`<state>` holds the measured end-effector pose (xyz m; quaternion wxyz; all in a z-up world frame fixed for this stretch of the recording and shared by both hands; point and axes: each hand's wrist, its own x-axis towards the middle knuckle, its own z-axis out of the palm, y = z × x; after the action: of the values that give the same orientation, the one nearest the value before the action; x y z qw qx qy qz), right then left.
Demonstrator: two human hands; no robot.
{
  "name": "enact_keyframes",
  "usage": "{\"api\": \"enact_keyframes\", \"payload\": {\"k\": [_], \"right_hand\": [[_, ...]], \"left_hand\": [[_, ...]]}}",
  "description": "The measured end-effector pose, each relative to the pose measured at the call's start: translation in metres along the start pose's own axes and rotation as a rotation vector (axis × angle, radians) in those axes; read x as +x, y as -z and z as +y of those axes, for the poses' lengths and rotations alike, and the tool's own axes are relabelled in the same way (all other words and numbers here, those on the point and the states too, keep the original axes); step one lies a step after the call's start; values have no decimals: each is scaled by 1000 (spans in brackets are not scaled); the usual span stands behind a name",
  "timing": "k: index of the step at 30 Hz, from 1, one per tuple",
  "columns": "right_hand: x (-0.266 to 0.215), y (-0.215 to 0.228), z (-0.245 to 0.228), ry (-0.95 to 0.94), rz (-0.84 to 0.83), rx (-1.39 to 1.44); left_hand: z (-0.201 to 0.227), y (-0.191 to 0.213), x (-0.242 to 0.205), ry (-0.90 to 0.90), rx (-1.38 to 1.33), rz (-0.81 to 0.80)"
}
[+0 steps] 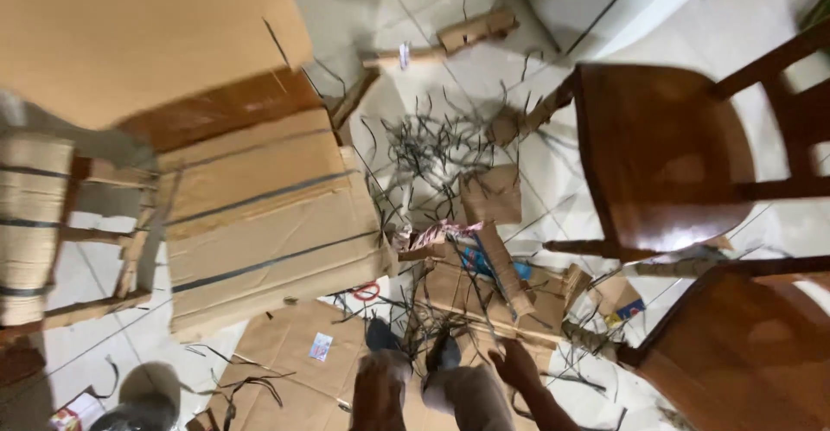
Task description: Unpacking wooden chairs by cutting plastic ties and removing cardboard packaging.
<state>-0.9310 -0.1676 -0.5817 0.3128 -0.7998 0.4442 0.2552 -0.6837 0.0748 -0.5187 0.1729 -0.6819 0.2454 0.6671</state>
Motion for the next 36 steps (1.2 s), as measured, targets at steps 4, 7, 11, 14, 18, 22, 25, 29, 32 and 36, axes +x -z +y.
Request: {"api": "enact_keyframes", "payload": {"k": [4,7,11,14,18,22,25,29,32,36], "right_hand": [[123,-63,24,42,-7,8],[196,-95,21,31,-39,-85],[298,-147,46,-13,-159,-302],[345,-198,72,-33,-127,-278],[394,-279,107,10,-55,-271],[395,-310,112,302,172,-552],[375,-280,91,389,105,-442],[290,-209,38,143,334,310],[178,-94,-56,13,166,519],[59,22,-145,4,27,399]], "left_hand": [[-16,-11,68,-535,-355,1176],[-8,29,104,-541,-470,1081],[6,80,101,-642,-686,718],[13,75,159,-571,-528,588],[16,77,205,-749,-461,740],[19,87,211,-792,-414,638],[24,90,190,-749,-482,701],[23,62,185,-652,-623,758],[26,57,127,-477,-725,516],[43,41,48,-445,-969,469]]}}
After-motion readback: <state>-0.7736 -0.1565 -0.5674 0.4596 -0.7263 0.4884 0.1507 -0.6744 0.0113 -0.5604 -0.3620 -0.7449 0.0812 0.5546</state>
